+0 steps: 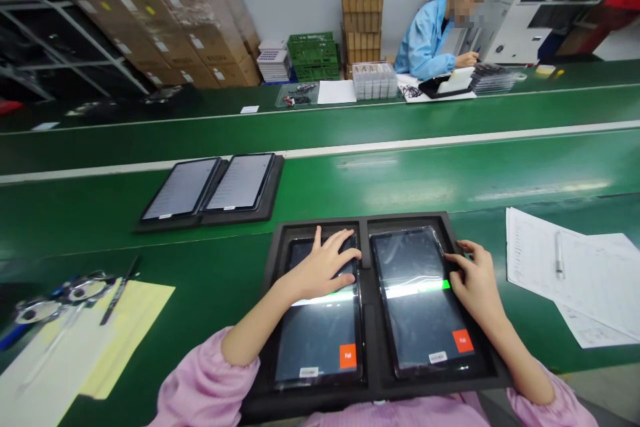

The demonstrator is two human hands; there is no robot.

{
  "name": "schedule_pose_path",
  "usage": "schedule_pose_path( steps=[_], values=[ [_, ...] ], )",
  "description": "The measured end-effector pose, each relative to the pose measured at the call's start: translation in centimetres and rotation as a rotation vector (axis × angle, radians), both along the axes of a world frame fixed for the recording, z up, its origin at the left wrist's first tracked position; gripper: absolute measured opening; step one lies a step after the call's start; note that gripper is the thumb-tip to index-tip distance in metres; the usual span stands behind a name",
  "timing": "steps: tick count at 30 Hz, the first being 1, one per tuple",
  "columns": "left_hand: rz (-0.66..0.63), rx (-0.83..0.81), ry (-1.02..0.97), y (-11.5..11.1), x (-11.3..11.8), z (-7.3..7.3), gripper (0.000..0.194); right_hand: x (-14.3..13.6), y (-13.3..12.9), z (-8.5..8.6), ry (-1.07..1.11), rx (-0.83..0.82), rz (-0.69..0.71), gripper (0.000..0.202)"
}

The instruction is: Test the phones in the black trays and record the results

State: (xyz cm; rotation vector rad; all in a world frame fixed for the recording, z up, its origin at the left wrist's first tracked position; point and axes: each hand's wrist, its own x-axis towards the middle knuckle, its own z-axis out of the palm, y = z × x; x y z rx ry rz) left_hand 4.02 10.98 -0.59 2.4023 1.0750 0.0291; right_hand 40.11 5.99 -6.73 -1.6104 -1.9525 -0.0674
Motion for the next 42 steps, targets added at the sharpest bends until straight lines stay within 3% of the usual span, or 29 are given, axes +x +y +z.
schedule_pose_path(
  steps=[7,14,20,28,31,33,35,38,40,42],
  values=[
    [-0.042,0.054,0.053,0.1,0.0,0.1,0.042,-0.9,-0.4,0.5,-0.082,-0.034,-0.095,0.029],
    [-0.022,0.078,0.101,0.2,0.5,0.8,0.03,-0.5,-0.3,0.2,-0.039,-0.061,-0.045,0.034],
    [0.003,0.115,0.038,0.6,-0.4,0.2,0.035,-0.6,-0.1,0.0,-0.097,-0.086,-0.066,0.041],
    [0.013,0.138,0.087,1.1,0.7,0.4,0.035,0.1,0.7,-1.0,-0.004,-0.096,-0.028,0.046],
    [0.051,0.108,0.075,0.4,-0.6,0.8,0.04,0.3,0.8,-0.7,0.001,-0.122,-0.019,0.045],
    [0.143,0.127,0.084,-1.2,-2.2,1.0,0.045,0.2,0.6,0.2,-0.035,-0.115,-0.004,0.043],
    [0.285,0.205,0.102,-3.5,-4.0,0.8,0.049,-0.5,0.1,1.7,-0.112,-0.081,0.073,0.037],
    [0.536,0.345,0.141,-7.4,-5.7,-0.7,0.052,-2.9,-0.8,4.2,-0.244,-0.099,0.364,0.031],
    [0.669,0.379,0.157,-9.6,-5.9,-2.0,0.053,-4.7,-1.1,5.4,-0.312,-0.158,0.571,0.038],
    [0.738,0.376,0.155,-11.1,-5.7,-3.1,0.054,-6.0,-1.1,5.8,-0.354,-0.211,0.686,0.046]
  ],
)
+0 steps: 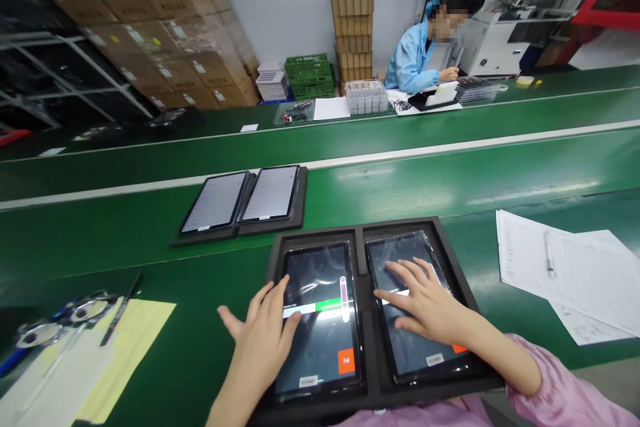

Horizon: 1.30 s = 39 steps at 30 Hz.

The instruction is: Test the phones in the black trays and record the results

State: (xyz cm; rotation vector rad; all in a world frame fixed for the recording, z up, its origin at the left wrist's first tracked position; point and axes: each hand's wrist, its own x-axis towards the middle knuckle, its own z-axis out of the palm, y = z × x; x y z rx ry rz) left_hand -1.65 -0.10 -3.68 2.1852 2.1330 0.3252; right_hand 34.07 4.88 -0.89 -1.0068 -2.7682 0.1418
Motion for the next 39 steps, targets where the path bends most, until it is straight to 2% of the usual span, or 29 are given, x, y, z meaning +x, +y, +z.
schedule_pose_path(
  steps=[3,5,6,8,11,13,16,20,24,27,30,32,34,35,37,38,39],
  values=[
    [-0.054,-0.024,-0.026,-0.6,0.7,-0.2,0.056,0.2,0.7,-0.2,-0.004,-0.051,0.008,0.036],
    [-0.219,-0.09,-0.055,0.3,1.1,0.7,0.057,1.5,1.6,-0.9,0.042,-0.056,-0.069,0.027],
    [-0.319,-0.13,-0.069,1.1,1.2,1.3,0.058,2.3,2.1,-1.4,0.078,-0.045,-0.135,0.026],
    [-0.481,-0.176,-0.071,3.5,1.7,2.5,0.057,3.6,3.1,-2.7,0.157,0.006,-0.359,0.031],
    [-0.572,-0.17,-0.004,7.7,3.0,3.4,0.05,4.6,4.1,-4.7,0.196,0.071,-0.74,0.044],
    [-0.605,-0.178,0.045,10.0,4.3,3.2,0.046,4.7,4.3,-5.7,0.164,0.072,-0.862,0.047],
    [-0.634,-0.162,0.08,11.4,5.8,2.5,0.042,4.7,4.3,-6.4,0.15,0.044,-0.899,0.05],
    [-0.633,-0.108,0.067,11.0,5.9,1.9,0.042,4.7,4.1,-6.5,0.176,0.057,-0.907,0.05],
    [-0.622,-0.106,0.075,10.7,5.5,1.8,0.047,4.8,4.1,-7.0,0.213,0.128,-0.886,0.047],
    [-0.617,-0.105,0.106,10.7,5.8,1.8,0.051,5.1,4.3,-7.4,0.25,0.117,-0.9,0.047],
    [-0.62,-0.075,0.151,10.8,6.3,1.9,0.053,5.0,4.8,-6.8,0.364,0.138,-0.916,0.05],
    [-0.622,-0.053,0.158,10.9,6.7,2.1,0.052,4.3,5.6,-5.4,0.457,0.143,-0.874,0.052],
    [-0.625,-0.045,0.14,11.1,7.0,2.3,0.05,2.8,7.0,-3.5,0.573,0.05,-0.775,0.053],
    [-0.624,-0.049,0.131,11.3,7.2,2.4,0.048,1.6,7.9,-2.4,0.653,-0.074,-0.728,0.053],
    [-0.607,-0.074,0.122,11.6,7.2,2.9,0.044,-1.3,10.3,-0.4,0.816,-0.422,-0.668,0.051],
    [-0.594,-0.091,0.118,11.6,7.1,3.2,0.042,-3.0,11.6,0.4,0.888,-0.653,-0.683,0.048],
    [-0.582,-0.105,0.111,11.3,7.0,3.6,0.041,-4.7,13.0,1.0,0.905,-0.779,-0.693,0.044]
  ],
)
